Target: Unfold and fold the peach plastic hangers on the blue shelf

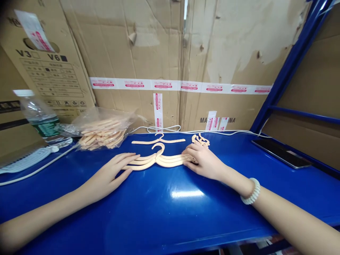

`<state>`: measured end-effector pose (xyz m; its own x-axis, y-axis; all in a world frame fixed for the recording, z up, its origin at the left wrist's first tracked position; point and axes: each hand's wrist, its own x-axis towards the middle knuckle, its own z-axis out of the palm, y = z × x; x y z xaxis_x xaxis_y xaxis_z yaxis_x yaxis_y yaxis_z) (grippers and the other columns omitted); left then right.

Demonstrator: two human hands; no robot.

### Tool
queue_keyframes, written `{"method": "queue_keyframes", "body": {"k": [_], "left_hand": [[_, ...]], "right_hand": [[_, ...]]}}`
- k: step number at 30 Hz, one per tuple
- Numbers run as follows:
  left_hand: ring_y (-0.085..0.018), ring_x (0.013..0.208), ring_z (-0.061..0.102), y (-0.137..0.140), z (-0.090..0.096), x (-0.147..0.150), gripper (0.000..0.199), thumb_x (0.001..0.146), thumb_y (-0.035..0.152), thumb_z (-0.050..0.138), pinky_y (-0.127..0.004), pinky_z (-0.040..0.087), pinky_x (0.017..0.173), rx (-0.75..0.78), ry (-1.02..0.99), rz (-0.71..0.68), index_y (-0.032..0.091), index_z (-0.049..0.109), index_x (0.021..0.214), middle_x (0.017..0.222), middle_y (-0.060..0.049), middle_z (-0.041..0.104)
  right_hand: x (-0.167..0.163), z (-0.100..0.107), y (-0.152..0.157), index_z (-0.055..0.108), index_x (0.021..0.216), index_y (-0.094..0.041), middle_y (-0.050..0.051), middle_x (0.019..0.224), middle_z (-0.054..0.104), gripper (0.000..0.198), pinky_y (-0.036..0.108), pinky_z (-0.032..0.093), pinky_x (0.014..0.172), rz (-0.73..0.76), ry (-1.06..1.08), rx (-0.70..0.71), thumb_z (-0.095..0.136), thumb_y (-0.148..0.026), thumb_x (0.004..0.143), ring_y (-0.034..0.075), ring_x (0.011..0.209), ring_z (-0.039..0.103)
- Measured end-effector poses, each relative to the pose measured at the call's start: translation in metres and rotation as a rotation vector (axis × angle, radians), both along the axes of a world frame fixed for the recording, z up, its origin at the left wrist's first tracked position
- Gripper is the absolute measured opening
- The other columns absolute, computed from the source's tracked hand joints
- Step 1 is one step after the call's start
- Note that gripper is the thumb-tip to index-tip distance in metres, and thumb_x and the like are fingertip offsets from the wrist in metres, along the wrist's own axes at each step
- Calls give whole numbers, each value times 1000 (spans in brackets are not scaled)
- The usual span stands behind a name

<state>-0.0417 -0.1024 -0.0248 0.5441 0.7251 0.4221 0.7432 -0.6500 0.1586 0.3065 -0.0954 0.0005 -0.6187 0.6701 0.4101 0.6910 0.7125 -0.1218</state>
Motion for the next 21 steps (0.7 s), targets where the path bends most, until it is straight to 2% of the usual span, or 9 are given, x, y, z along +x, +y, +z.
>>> {"method": "queue_keyframes", "body": {"k": [6,13,17,21], "left_hand": [[-26,126,46,-1,3,-1,39,96,28,39,-47,42,104,81,75,-41,24,49,133,135,-6,53],[-25,125,49,0,9,-3,41,93,26,45,-40,46,103,143,125,-95,23,48,134,133,-6,55],[-26,127,47,2,11,-6,44,91,27,49,-39,47,102,139,185,-90,22,49,135,137,-7,52],[-25,126,49,7,10,-6,43,90,26,51,-36,47,102,112,172,-83,22,50,133,136,-6,52]], "right_hand": [[-13,-2,-12,58,106,-19,11,111,58,20,40,45,84,40,57,31,56,-22,87,24,99,54],[-19,-7,-18,56,99,-18,9,98,59,19,38,43,79,219,121,-88,46,-9,86,20,89,51],[-18,-3,-15,58,96,-17,9,92,60,20,38,44,77,274,120,-148,46,-7,83,20,83,51],[-17,1,-14,60,101,-17,9,93,62,25,39,45,79,295,92,-148,47,-7,83,22,84,53]]}}
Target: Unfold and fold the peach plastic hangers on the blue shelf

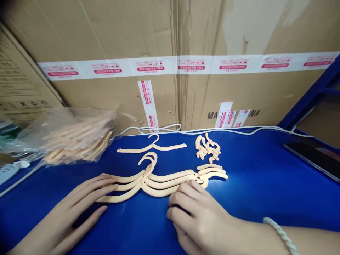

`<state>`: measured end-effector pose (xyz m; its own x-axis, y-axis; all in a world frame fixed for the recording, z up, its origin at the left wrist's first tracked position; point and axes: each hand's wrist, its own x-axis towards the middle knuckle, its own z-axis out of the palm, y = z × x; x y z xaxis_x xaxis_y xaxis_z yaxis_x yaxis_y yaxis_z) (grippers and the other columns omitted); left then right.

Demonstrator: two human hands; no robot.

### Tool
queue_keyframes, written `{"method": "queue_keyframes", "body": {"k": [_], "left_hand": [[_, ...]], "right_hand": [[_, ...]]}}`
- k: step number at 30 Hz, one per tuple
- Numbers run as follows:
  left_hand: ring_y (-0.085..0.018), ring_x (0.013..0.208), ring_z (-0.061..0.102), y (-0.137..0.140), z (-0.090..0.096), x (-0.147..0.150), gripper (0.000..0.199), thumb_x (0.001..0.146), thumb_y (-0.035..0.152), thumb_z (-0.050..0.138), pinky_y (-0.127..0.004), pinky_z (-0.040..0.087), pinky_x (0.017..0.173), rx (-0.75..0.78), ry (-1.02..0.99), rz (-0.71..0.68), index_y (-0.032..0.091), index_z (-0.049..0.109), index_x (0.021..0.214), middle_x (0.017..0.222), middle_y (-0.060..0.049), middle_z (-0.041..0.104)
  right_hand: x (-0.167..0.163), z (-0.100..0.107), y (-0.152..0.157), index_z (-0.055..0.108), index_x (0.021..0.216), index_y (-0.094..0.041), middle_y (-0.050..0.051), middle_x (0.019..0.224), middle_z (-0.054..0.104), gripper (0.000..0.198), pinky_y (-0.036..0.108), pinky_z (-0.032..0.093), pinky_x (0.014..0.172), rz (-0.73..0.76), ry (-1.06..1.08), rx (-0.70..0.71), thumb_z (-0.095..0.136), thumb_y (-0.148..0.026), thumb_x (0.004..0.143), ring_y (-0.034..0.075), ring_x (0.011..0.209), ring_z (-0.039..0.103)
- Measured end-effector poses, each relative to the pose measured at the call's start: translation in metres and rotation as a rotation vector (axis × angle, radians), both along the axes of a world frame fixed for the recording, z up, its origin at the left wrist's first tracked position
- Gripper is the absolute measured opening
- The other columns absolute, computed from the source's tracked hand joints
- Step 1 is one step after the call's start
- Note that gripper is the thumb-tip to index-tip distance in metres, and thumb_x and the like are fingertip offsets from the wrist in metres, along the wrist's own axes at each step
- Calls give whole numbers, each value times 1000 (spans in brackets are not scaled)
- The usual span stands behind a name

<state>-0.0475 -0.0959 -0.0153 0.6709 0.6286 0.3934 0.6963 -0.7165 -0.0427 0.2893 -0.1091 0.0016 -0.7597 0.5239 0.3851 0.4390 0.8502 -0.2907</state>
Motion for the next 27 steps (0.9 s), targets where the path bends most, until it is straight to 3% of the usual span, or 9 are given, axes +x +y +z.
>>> {"method": "queue_keyframes", "body": {"k": [6,13,21,27], "left_hand": [[-24,126,48,-2,0,4,43,89,25,53,-36,45,104,-3,-50,11,21,50,132,135,-7,52],[-22,121,51,-12,6,12,36,90,14,50,-35,45,102,-6,-92,-67,20,55,124,126,-8,59],[-23,107,58,-15,-5,18,30,88,8,41,-42,43,98,148,-164,-261,16,64,106,110,-7,67],[-27,110,55,-14,-9,18,32,87,7,40,-47,41,95,215,-182,-254,17,64,105,115,-8,66]], "right_hand": [[-1,1,0,60,109,-17,10,103,64,30,40,45,83,14,-77,24,47,-7,83,24,91,55],[-6,-3,-1,59,104,-16,12,101,62,28,41,46,83,-24,-2,28,45,-6,82,23,91,55],[-6,-10,-3,55,106,-19,9,94,59,30,37,48,75,-78,103,76,44,-3,83,21,87,55],[-8,-11,-3,55,103,-18,9,93,59,27,36,47,75,-167,157,177,45,-3,84,20,86,55]]}}
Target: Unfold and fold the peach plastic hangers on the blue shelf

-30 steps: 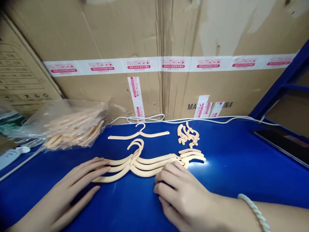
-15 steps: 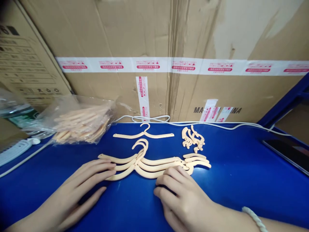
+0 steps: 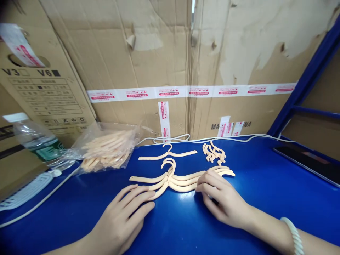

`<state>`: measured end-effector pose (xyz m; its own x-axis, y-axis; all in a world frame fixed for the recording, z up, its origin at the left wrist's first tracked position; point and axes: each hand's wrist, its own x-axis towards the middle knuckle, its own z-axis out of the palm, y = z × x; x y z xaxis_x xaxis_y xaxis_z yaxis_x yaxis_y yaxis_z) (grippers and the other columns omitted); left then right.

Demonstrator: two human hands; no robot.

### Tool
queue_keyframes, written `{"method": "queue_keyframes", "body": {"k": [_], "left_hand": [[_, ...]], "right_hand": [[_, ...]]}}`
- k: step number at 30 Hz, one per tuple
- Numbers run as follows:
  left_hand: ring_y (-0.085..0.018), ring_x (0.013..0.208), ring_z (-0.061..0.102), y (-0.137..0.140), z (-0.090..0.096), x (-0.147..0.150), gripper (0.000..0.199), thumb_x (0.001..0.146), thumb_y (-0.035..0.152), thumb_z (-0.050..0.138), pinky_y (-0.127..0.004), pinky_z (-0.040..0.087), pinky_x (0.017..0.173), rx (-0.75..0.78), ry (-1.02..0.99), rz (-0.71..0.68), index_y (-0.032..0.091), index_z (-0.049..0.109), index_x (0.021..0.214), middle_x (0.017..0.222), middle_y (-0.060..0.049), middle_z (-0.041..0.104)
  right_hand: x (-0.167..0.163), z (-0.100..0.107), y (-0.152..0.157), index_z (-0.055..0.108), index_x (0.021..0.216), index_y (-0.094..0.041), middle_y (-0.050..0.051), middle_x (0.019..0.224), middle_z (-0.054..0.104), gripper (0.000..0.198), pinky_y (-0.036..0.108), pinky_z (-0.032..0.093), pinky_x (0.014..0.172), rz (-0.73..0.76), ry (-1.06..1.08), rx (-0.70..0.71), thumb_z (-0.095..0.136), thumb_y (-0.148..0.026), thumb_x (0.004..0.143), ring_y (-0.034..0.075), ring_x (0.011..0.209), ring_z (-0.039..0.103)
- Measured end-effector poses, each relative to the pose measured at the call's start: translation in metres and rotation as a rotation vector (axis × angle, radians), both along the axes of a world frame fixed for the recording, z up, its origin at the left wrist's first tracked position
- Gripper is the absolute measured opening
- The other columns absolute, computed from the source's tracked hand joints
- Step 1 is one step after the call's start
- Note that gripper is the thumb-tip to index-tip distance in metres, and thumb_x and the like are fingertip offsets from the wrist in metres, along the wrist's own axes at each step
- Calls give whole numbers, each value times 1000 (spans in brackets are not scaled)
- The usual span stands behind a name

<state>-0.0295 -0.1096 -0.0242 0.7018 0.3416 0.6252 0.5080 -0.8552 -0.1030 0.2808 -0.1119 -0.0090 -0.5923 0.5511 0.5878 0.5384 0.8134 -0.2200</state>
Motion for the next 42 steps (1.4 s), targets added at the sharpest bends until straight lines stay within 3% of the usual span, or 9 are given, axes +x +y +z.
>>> {"method": "queue_keyframes", "body": {"k": [7,19,33,42], "left_hand": [[-25,104,58,-6,19,4,27,86,6,43,-43,43,92,17,29,21,16,63,99,109,-7,67],[-25,108,58,-14,21,4,27,85,5,44,-47,42,96,68,124,40,14,61,103,109,-11,66],[-24,112,56,-12,18,3,27,85,5,44,-47,43,98,41,73,28,16,62,101,111,-11,65],[-23,105,57,-12,18,3,24,86,4,45,-44,42,96,31,74,29,15,61,99,103,-9,65]], "right_hand": [[1,-1,5,55,96,-17,9,91,59,20,36,45,72,-19,3,54,45,-5,85,20,84,53],[5,-1,6,59,89,-18,8,87,59,18,34,47,71,41,115,49,43,-9,87,19,82,55],[10,7,5,60,84,-20,6,83,61,18,35,46,72,-128,203,131,44,-12,87,19,79,57],[16,5,9,61,80,-20,5,82,63,18,36,47,74,-220,251,94,45,-14,84,20,81,59]]}}
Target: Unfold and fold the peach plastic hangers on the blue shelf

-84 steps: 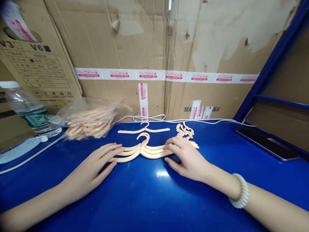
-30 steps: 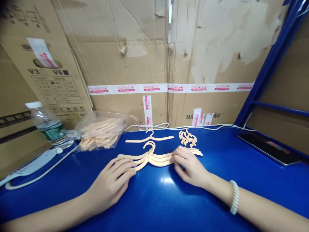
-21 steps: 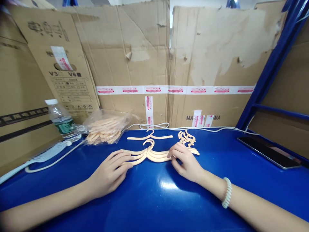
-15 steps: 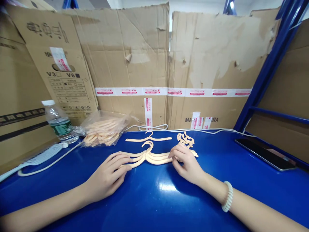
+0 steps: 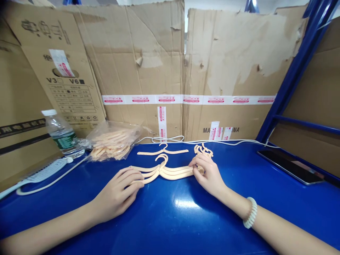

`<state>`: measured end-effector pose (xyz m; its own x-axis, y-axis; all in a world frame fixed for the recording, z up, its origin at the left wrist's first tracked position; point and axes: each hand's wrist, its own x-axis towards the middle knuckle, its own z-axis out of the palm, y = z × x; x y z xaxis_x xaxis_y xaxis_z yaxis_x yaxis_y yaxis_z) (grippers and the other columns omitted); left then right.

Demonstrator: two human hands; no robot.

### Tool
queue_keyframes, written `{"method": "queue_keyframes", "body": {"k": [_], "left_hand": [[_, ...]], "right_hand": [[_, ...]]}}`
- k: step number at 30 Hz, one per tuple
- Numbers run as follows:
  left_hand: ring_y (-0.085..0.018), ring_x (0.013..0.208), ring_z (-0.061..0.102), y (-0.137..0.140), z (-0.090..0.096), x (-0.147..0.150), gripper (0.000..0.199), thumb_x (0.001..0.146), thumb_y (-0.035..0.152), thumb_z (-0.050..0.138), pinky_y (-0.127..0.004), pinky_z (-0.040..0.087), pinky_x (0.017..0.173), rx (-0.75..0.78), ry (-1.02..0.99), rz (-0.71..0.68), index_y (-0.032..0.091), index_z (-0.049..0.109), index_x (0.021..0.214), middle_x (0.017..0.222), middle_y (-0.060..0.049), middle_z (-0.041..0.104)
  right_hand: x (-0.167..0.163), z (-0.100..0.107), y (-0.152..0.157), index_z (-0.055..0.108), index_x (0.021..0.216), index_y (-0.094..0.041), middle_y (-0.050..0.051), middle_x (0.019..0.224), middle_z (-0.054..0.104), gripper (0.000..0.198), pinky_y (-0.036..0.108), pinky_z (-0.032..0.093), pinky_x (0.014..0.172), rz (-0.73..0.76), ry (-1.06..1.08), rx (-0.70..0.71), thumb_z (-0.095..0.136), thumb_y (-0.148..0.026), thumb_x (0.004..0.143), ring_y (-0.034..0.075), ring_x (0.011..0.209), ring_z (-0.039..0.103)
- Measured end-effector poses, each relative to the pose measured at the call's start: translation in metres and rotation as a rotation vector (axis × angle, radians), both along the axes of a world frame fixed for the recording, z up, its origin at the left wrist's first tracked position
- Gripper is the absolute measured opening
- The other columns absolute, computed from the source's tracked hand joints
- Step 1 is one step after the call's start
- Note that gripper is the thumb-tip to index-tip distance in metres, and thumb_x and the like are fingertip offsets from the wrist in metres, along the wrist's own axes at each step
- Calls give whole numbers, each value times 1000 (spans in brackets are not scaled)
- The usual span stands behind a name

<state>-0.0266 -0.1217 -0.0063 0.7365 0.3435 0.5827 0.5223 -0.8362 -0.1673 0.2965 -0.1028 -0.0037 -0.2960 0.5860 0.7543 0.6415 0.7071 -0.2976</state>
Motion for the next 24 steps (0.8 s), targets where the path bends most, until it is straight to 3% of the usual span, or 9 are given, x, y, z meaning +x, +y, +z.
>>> {"method": "queue_keyframes", "body": {"k": [12,20,24], "left_hand": [[-18,81,54,2,0,-2,21,89,6,42,-33,44,73,-107,-14,-17,16,58,99,90,-7,61],[-18,91,57,3,-1,-3,22,89,4,44,-34,43,83,-222,-16,-156,18,57,100,95,-6,62],[-17,90,57,3,0,-2,23,88,3,44,-34,42,83,-259,-7,-182,18,56,99,96,-5,63]], "right_hand": [[10,9,3,63,85,-21,4,86,64,16,36,46,76,-25,121,-17,48,-15,86,21,85,59],[26,24,6,64,83,-21,4,83,63,14,34,45,75,-104,132,47,51,-16,85,20,82,59],[35,24,13,64,86,-21,3,83,65,14,32,46,73,-132,54,13,51,-18,83,19,79,60]]}}
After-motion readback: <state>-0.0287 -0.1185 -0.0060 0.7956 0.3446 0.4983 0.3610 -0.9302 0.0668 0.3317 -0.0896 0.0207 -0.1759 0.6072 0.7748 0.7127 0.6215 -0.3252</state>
